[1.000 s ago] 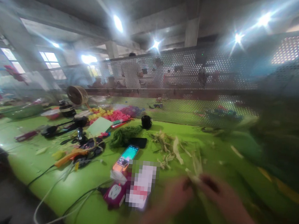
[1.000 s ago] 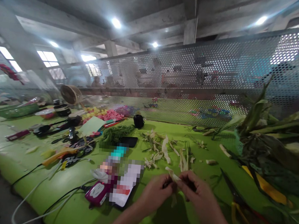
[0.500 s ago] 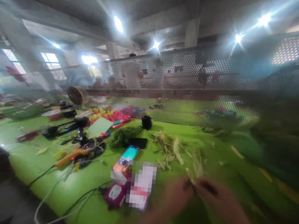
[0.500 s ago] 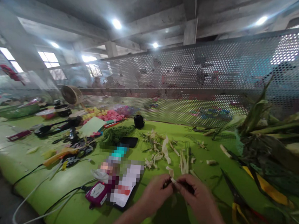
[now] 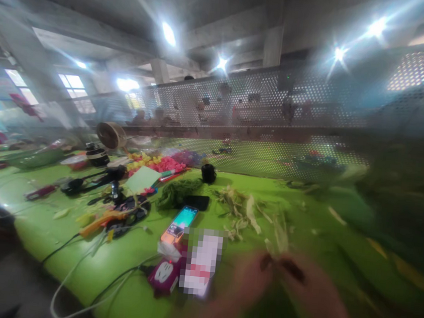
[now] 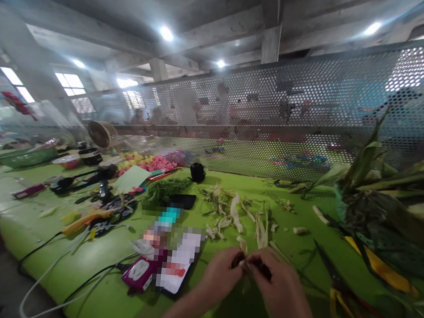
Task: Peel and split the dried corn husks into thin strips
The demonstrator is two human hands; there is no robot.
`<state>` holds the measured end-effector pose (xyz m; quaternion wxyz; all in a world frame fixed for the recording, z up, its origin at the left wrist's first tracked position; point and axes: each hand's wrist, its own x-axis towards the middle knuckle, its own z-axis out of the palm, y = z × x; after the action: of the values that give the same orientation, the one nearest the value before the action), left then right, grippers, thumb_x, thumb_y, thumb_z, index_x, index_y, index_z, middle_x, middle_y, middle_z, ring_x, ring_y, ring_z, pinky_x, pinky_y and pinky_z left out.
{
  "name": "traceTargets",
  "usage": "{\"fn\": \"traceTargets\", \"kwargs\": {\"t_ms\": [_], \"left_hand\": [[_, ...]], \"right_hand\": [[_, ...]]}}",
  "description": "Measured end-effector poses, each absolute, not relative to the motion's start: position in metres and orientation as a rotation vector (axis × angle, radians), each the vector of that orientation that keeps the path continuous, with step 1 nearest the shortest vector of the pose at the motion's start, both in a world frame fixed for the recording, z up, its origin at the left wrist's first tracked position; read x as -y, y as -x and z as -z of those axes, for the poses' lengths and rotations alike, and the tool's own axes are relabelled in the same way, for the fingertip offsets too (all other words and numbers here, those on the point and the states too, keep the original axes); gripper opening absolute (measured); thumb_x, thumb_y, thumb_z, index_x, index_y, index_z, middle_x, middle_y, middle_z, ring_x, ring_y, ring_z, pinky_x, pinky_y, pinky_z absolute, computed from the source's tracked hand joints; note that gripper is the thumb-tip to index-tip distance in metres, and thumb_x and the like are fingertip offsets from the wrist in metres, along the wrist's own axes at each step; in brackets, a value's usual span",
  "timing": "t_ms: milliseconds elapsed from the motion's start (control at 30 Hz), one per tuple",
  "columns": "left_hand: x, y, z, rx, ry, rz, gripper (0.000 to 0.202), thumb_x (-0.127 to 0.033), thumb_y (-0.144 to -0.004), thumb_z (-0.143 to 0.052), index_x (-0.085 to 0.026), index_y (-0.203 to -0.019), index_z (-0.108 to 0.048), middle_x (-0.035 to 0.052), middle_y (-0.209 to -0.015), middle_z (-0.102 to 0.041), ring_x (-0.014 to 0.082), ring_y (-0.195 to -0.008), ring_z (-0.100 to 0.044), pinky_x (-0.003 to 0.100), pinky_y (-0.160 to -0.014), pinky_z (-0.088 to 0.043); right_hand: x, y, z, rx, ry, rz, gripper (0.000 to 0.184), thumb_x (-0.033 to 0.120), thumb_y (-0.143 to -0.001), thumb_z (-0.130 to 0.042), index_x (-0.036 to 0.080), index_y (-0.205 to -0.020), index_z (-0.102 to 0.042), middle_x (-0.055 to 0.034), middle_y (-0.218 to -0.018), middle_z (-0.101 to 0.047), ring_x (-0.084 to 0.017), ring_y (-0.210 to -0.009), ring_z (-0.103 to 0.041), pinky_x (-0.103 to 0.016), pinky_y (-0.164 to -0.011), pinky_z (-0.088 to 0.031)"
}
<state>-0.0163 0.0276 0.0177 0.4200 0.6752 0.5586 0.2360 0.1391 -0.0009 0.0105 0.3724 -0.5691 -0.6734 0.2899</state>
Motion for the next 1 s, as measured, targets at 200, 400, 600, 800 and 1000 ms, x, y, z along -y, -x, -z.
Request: {"fn": "traceTargets", "kwargs": {"t_ms": [200,400,600,800,1000], "left_hand": [[-0.027,0.018,-0.021,-1.399,-1.656,-0.619,0.024,-0.009,-0.074,-0.047,-0.017,-0.082,-0.068,0.004,-0.084,-0.067,0.0195,-0.084,-0.058,0.029,-0.074,-0.039],[-0.025,0.018,-0.025,-1.448,-1.711,-0.619,0.018,-0.011,-0.073,-0.051,-0.017,-0.078,-0.067,0.0016,-0.077,-0.064,0.0159,-0.074,-0.052,0.025,-0.067,-0.037],[-0.027,0.02,-0.015,-1.423,-1.82,-0.63,0.014,-0.014,-0.074,-0.053,-0.016,-0.077,-0.066,0.0007,-0.074,-0.061,0.014,-0.07,-0.048,0.024,-0.062,-0.032],[-0.026,0.019,-0.018,-1.426,-1.869,-0.581,0.011,-0.017,-0.075,-0.056,-0.016,-0.076,-0.066,0.0008,-0.07,-0.06,0.0132,-0.064,-0.047,0.024,-0.059,-0.031],[-0.026,0.022,-0.016,-1.375,-1.949,-0.527,0.012,-0.022,-0.075,-0.058,-0.017,-0.079,-0.067,0.0012,-0.07,-0.061,0.013,-0.061,-0.047,0.024,-0.057,-0.031]], "right_hand": [[0.008,-0.137,-0.02,1.791,1.377,-0.746,0.025,0.043,-0.089,-0.054,0.029,-0.1,-0.071,-0.0031,-0.097,-0.075,-0.021,-0.087,-0.069,-0.032,-0.077,-0.054],[0.004,-0.134,-0.023,1.597,1.422,-0.947,0.023,0.044,-0.082,-0.062,0.025,-0.089,-0.073,-0.003,-0.09,-0.077,-0.023,-0.084,-0.071,-0.032,-0.075,-0.054],[0.002,-0.138,-0.021,1.646,1.465,-0.87,0.021,0.04,-0.085,-0.057,0.025,-0.083,-0.072,-0.0015,-0.083,-0.075,-0.022,-0.081,-0.069,-0.031,-0.074,-0.051],[0.003,-0.139,-0.012,1.791,1.436,-0.731,0.022,0.036,-0.09,-0.051,0.025,-0.078,-0.065,-0.0014,-0.08,-0.07,-0.019,-0.076,-0.065,-0.03,-0.071,-0.048],[0.003,-0.141,-0.013,1.91,1.434,-0.641,0.019,0.033,-0.091,-0.049,0.027,-0.083,-0.065,-0.0019,-0.084,-0.07,-0.019,-0.076,-0.065,-0.031,-0.07,-0.048]]}}
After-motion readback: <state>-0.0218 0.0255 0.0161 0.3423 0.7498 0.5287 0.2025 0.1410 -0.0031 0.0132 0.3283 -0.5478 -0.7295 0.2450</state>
